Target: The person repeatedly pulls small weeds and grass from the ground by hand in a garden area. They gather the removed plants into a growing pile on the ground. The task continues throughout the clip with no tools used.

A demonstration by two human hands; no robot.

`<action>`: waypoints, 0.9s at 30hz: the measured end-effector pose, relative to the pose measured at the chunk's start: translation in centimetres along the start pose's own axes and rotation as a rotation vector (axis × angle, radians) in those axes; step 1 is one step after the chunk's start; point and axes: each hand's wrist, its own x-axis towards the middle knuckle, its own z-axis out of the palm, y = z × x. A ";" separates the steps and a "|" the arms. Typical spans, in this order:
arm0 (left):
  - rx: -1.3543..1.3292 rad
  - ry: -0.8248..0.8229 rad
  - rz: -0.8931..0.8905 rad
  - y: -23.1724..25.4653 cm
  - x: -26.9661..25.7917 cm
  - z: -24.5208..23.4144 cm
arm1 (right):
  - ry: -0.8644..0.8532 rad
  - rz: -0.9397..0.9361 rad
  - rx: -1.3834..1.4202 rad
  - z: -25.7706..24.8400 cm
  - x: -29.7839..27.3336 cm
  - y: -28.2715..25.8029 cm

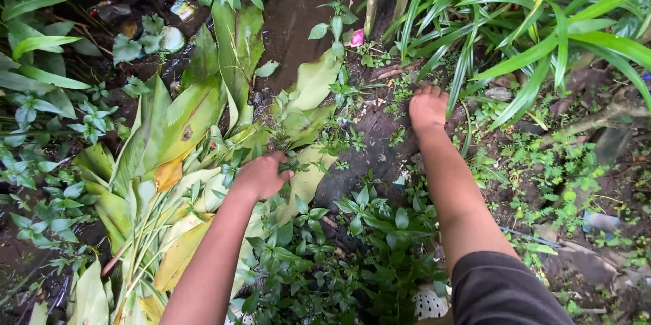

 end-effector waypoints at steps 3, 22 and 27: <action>-0.021 0.010 0.013 -1.1 2.3 1.8 | 0.046 -0.031 -0.008 3.0 -1.1 -0.2; 0.074 -0.013 0.186 2.3 2.4 0.8 | -0.510 -0.133 1.082 -23.6 0.6 -10.4; 0.082 -0.005 0.189 1.0 2.9 1.7 | -0.754 -0.141 0.262 -15.6 -2.3 -4.4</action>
